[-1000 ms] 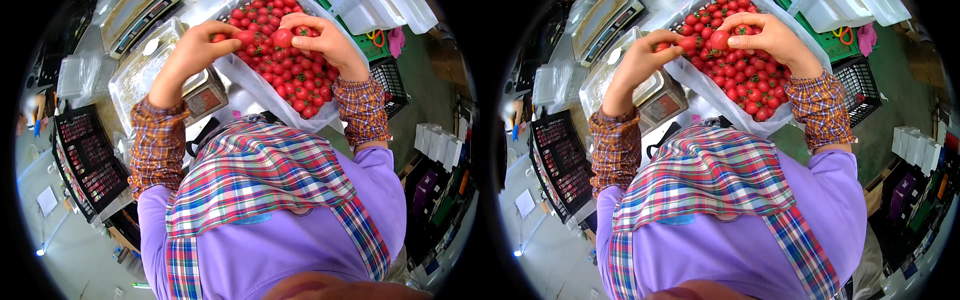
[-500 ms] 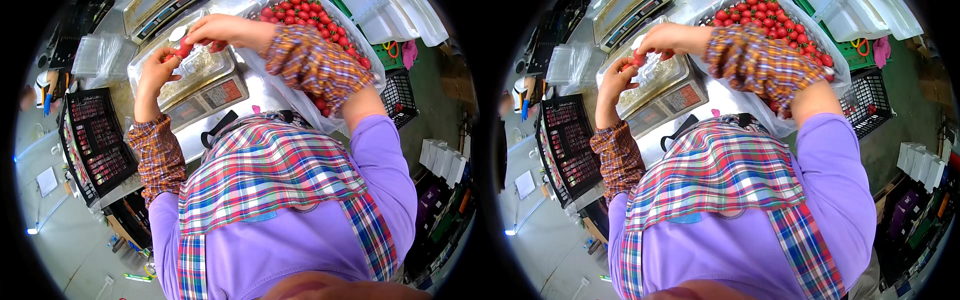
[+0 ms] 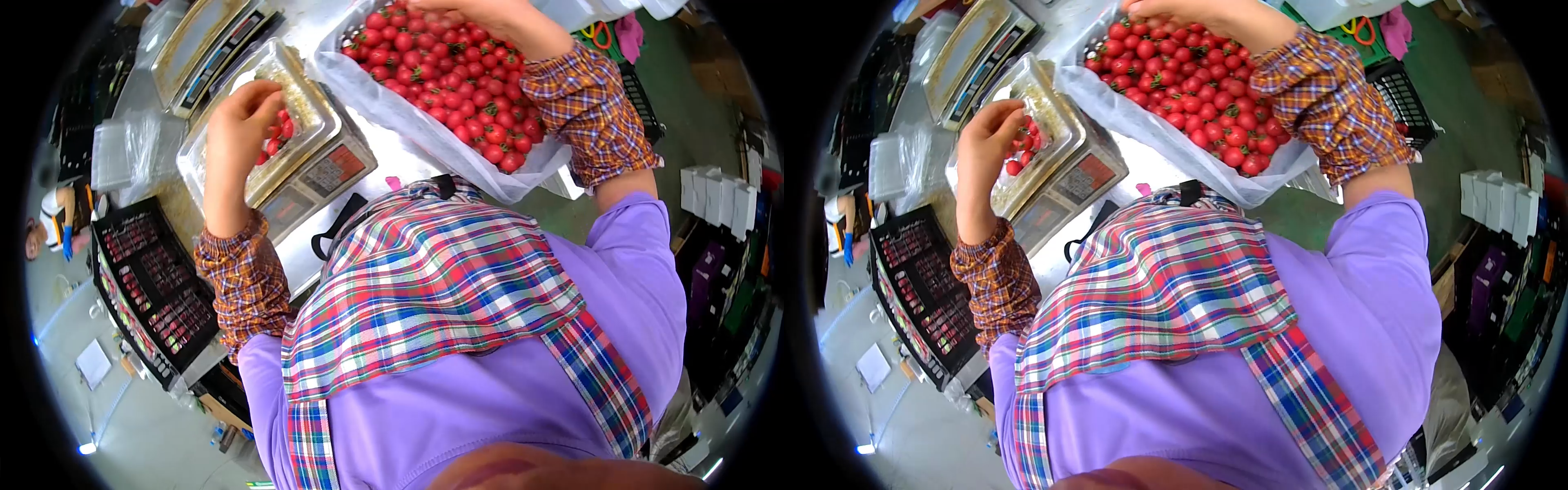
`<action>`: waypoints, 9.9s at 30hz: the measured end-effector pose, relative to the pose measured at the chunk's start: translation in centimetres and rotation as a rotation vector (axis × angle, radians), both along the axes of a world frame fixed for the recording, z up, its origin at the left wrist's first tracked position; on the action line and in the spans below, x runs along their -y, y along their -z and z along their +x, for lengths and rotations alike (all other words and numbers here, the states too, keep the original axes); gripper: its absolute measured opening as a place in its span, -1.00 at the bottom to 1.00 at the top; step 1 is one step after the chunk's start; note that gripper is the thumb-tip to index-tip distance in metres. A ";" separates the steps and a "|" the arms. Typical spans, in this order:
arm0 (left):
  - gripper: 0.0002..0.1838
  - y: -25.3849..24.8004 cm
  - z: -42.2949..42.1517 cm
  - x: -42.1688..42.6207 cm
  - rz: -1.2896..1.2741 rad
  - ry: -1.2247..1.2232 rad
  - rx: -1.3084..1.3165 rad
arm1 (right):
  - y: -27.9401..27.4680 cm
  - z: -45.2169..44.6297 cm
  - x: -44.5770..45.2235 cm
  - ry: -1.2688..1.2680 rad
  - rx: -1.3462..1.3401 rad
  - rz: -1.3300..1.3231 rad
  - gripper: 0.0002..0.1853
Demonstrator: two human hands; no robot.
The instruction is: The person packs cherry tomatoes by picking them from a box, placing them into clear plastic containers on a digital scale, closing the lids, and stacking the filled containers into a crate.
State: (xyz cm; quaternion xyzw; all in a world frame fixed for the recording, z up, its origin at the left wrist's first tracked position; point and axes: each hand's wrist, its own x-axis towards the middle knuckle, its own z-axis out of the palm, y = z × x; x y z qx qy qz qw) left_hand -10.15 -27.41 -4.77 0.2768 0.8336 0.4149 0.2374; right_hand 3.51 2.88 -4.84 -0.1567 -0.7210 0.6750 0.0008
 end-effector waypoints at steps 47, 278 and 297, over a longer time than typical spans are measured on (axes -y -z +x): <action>-0.65 1.9 0.8 -10.4 0.233 0.354 0.859 | 6.6 5.1 1.4 -0.184 0.062 0.778 -0.78; -0.85 12.6 13.0 11.3 0.531 -0.631 0.652 | 4.4 9.6 -6.6 0.173 -0.348 -0.348 -0.65; -0.85 13.3 12.8 11.0 0.525 -0.604 0.704 | 5.4 10.0 -8.1 0.652 -0.087 -0.026 -0.81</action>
